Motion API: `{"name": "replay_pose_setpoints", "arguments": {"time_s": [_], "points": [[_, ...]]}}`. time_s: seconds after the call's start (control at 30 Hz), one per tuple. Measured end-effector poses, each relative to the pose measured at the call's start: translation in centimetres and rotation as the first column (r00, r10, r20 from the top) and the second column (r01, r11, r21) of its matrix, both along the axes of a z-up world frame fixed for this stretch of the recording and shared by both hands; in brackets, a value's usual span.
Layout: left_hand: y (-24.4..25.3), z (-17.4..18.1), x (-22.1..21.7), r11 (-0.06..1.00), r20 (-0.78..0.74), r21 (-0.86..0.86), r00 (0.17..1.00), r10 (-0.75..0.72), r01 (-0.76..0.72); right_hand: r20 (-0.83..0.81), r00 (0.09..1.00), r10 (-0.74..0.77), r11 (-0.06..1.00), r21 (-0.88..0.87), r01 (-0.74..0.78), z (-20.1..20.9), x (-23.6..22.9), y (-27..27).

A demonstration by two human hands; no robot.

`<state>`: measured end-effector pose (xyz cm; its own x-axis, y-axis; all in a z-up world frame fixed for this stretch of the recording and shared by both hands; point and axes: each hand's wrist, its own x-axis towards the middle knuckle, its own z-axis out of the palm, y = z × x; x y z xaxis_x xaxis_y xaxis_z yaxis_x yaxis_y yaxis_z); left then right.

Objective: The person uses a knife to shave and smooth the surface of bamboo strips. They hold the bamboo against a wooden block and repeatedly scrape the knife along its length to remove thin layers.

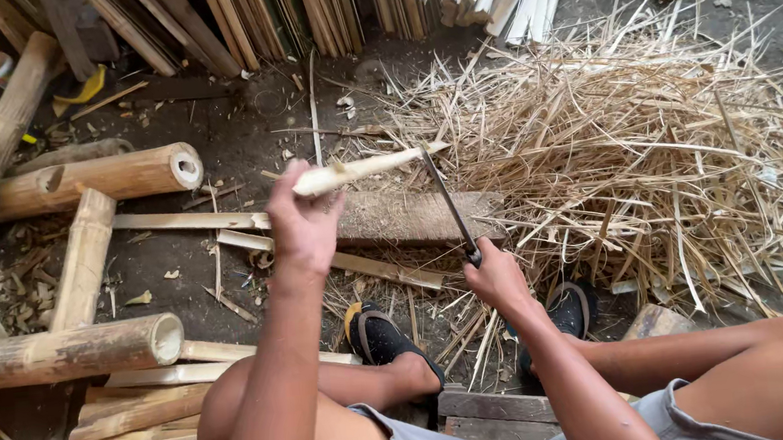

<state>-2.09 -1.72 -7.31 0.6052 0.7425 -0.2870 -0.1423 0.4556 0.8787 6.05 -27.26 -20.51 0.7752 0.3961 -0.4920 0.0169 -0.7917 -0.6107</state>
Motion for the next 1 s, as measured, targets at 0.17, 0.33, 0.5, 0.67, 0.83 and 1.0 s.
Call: {"name": "replay_pose_setpoints", "arguments": {"time_s": [0.17,0.33,0.5,0.67,0.83,1.0], "points": [[-1.5,-3.7,5.6,0.83,0.175,0.424,0.932,0.316,-0.362,0.102,0.994,-0.036,0.995,0.101,0.025,0.3,-1.1,0.2],[0.5,1.3,8.2,0.582,0.557,0.534,0.773,0.304,-0.613,0.134,0.99,-0.05,0.988,0.153,0.029,3.1,-0.7,-0.2],[1.1,9.9,5.0,0.603,0.632,0.541,0.757,0.168,-0.586,0.084,0.996,-0.027,0.985,0.17,0.012,4.9,-2.0,-0.9],[-1.8,13.5,3.2,0.641,0.61,0.555,0.783,0.121,-0.531,0.155,0.988,0.015,0.961,0.269,-0.057,4.6,-2.7,-0.2],[-3.9,10.4,6.2,0.441,0.513,0.726,0.842,0.163,-0.528,0.201,0.962,0.186,0.971,0.11,-0.211,4.9,-2.3,1.0],[-3.4,8.4,6.2,0.428,0.525,0.737,0.842,0.123,-0.523,0.146,0.985,0.089,0.938,0.322,-0.132,7.0,-2.7,0.3]]}}
